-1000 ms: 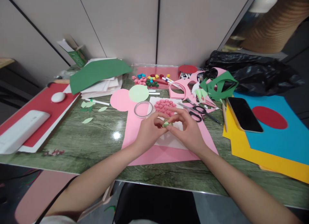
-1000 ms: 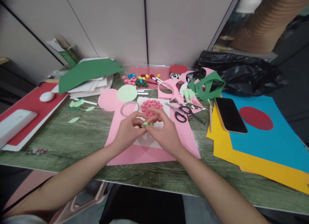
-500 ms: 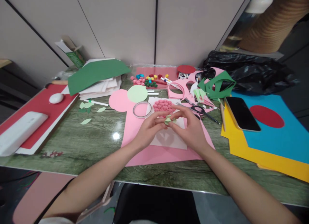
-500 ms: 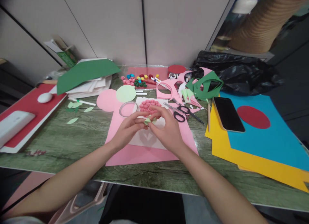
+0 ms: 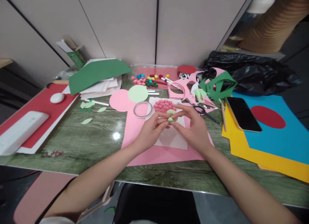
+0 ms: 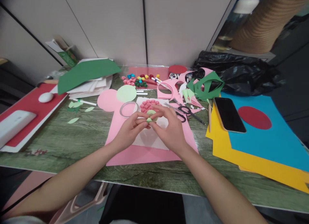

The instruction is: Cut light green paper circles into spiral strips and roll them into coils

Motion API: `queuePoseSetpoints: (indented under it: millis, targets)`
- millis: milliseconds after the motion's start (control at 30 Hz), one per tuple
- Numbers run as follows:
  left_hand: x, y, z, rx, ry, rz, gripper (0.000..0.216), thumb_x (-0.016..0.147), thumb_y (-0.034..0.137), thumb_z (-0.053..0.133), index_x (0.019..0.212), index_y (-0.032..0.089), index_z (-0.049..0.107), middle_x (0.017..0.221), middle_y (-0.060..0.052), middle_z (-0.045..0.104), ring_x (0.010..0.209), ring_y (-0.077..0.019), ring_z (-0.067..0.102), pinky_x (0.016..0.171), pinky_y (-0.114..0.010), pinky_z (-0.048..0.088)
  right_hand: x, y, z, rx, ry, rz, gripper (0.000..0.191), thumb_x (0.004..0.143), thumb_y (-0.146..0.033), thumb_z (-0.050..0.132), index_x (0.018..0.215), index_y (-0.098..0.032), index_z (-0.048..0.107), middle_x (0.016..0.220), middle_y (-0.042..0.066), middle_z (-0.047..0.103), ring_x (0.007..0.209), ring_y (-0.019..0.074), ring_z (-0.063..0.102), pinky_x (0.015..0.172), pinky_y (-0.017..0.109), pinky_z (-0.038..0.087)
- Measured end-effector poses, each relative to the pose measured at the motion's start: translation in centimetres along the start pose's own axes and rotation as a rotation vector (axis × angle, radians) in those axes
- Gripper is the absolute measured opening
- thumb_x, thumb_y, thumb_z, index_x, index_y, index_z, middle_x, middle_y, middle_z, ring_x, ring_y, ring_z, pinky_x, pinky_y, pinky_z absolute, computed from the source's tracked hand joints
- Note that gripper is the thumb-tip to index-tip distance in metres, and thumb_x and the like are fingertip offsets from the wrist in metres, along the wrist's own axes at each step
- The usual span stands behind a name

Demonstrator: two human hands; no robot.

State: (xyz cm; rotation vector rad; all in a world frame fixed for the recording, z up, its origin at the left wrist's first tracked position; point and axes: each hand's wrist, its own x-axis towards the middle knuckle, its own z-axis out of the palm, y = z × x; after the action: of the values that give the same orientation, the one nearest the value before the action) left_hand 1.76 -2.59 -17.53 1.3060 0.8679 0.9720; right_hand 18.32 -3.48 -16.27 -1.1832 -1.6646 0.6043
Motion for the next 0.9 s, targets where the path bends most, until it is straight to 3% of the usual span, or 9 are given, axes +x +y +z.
queuePoseSetpoints:
  millis: [133, 333, 567, 767, 900]
  targets:
    - [0.0, -0.4, -0.1, 0.07, 0.033, 0.016, 0.013, 0.088, 0.023, 0.056, 0.099, 0.018, 0.054, 0.089, -0.005, 0.072, 0.087, -0.0164, 0.068, 0.085, -0.033, 0.049, -0.2, -0.2, 0.1, -0.129, 0.023, -0.072, 0.046, 0.077, -0.013, 0.068, 0.118, -0.03, 0.055, 0.086, -0.002, 0.071, 0.098, 0.0246, 0.064, 0.094, 0.046, 0.042]
    - [-0.2, 0.1, 0.0, 0.019, 0.059, -0.009, 0.018, 0.081, 0.022, 0.065, 0.097, 0.018, 0.056, 0.099, -0.006, 0.073, 0.098, -0.0184, 0.068, 0.086, -0.031, 0.049, -0.3, -0.1, 0.1, -0.115, 0.039, -0.072, 0.044, 0.078, -0.014, 0.068, 0.117, -0.029, 0.055, 0.088, -0.001, 0.072, 0.098, 0.0246, 0.065, 0.095, 0.045, 0.043]
    - [-0.1, -0.2, -0.2, 0.082, 0.094, -0.009, 0.018, 0.082, 0.029, 0.065, 0.093, 0.018, 0.058, 0.088, -0.005, 0.075, 0.087, -0.0196, 0.07, 0.077, -0.031, 0.051, -0.4, -0.1, 0.2, -0.159, 0.032, -0.095, 0.043, 0.08, -0.015, 0.066, 0.118, -0.029, 0.054, 0.089, 0.0, 0.072, 0.097, 0.026, 0.063, 0.092, 0.046, 0.043]
    - [0.0, -0.3, -0.5, 0.361, 0.058, 0.079, 0.011, 0.086, 0.025, 0.059, 0.095, 0.02, 0.059, 0.1, -0.004, 0.073, 0.095, -0.0195, 0.07, 0.081, -0.029, 0.052, -0.1, 0.3, -0.3, -0.352, -0.098, -0.181, 0.057, 0.078, -0.012, 0.063, 0.13, -0.028, 0.044, 0.093, 0.001, 0.073, 0.101, 0.0292, 0.056, 0.092, 0.048, 0.038]
    - [-0.1, -0.2, -0.5, 0.518, 0.036, 0.12, 0.012, 0.086, 0.021, 0.057, 0.098, 0.021, 0.06, 0.098, -0.004, 0.074, 0.095, -0.02, 0.07, 0.081, -0.031, 0.053, 0.0, 0.8, -0.3, -0.451, -0.147, -0.248, 0.06, 0.078, -0.011, 0.061, 0.132, -0.028, 0.043, 0.09, 0.001, 0.073, 0.093, 0.0292, 0.056, 0.088, 0.049, 0.036]
